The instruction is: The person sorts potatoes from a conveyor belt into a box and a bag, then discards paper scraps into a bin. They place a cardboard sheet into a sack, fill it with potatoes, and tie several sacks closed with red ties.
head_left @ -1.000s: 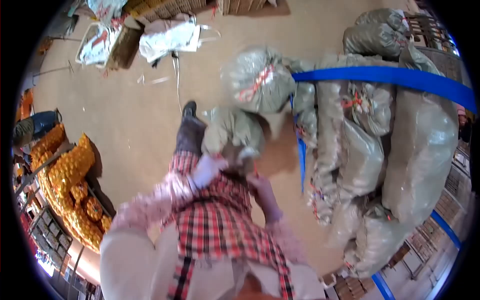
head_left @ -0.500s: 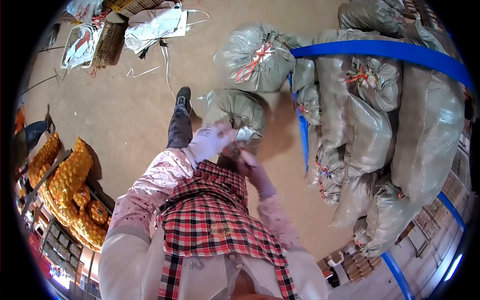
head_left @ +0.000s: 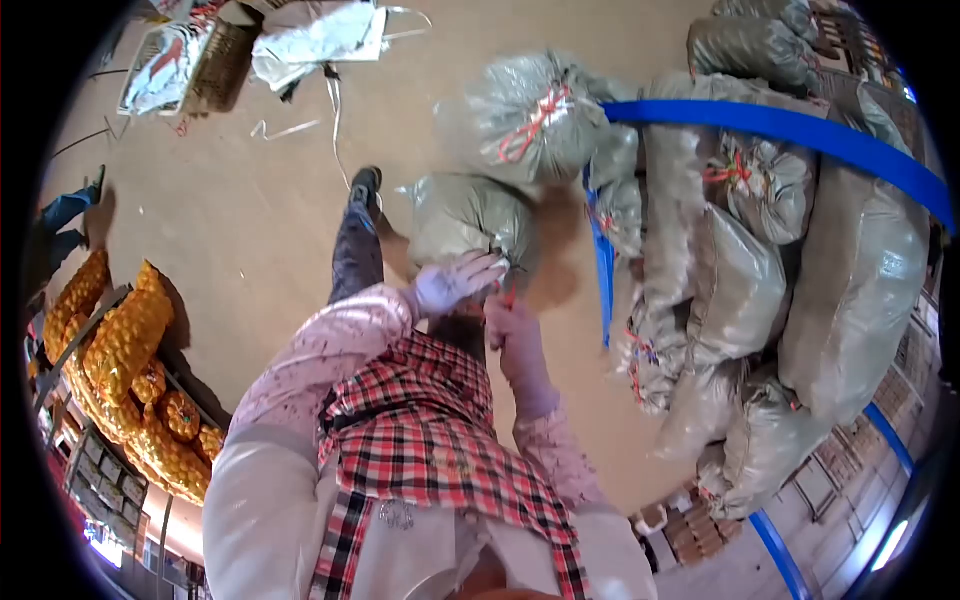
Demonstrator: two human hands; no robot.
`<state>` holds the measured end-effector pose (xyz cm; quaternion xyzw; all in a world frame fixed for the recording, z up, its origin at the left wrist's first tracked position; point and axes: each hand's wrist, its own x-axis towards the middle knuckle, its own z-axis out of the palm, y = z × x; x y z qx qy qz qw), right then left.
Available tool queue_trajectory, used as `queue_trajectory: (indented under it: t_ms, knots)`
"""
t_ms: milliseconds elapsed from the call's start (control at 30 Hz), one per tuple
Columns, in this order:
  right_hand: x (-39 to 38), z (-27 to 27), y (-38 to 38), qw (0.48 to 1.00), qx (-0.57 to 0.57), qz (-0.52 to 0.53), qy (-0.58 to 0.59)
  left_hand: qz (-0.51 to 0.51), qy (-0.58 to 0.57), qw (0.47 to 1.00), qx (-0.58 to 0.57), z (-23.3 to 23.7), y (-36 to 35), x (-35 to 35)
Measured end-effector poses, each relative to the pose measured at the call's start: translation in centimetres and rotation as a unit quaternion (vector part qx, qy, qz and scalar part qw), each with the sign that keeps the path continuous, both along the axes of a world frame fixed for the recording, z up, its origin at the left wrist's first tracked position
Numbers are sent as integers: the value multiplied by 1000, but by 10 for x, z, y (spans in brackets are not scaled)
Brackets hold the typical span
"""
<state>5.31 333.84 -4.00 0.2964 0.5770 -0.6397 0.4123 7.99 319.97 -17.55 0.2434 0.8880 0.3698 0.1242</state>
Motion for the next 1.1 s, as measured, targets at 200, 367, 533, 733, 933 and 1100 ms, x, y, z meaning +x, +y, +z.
queue_trajectory:
  t_ms: [200,367,533,733,933,1100]
  knots:
    - [6,-11,34,937,246,106,224,219,-346,844,346,-58,27,1]
    - [28,-26,-4,740,202,416,489,169,-462,736,465,-65,52,2]
    - [-55,-65,-16,735,193,389,521,-105,-361,890,258,-58,21,-17]
    - [-94,-93,20,846,120,361,373,4,-439,855,277,-40,34,-20]
    - [-57,-130,69,877,115,307,351,101,-432,834,328,-44,39,-14]
    - [-35,-108,96,845,215,379,310,157,-671,669,277,-30,27,-32]
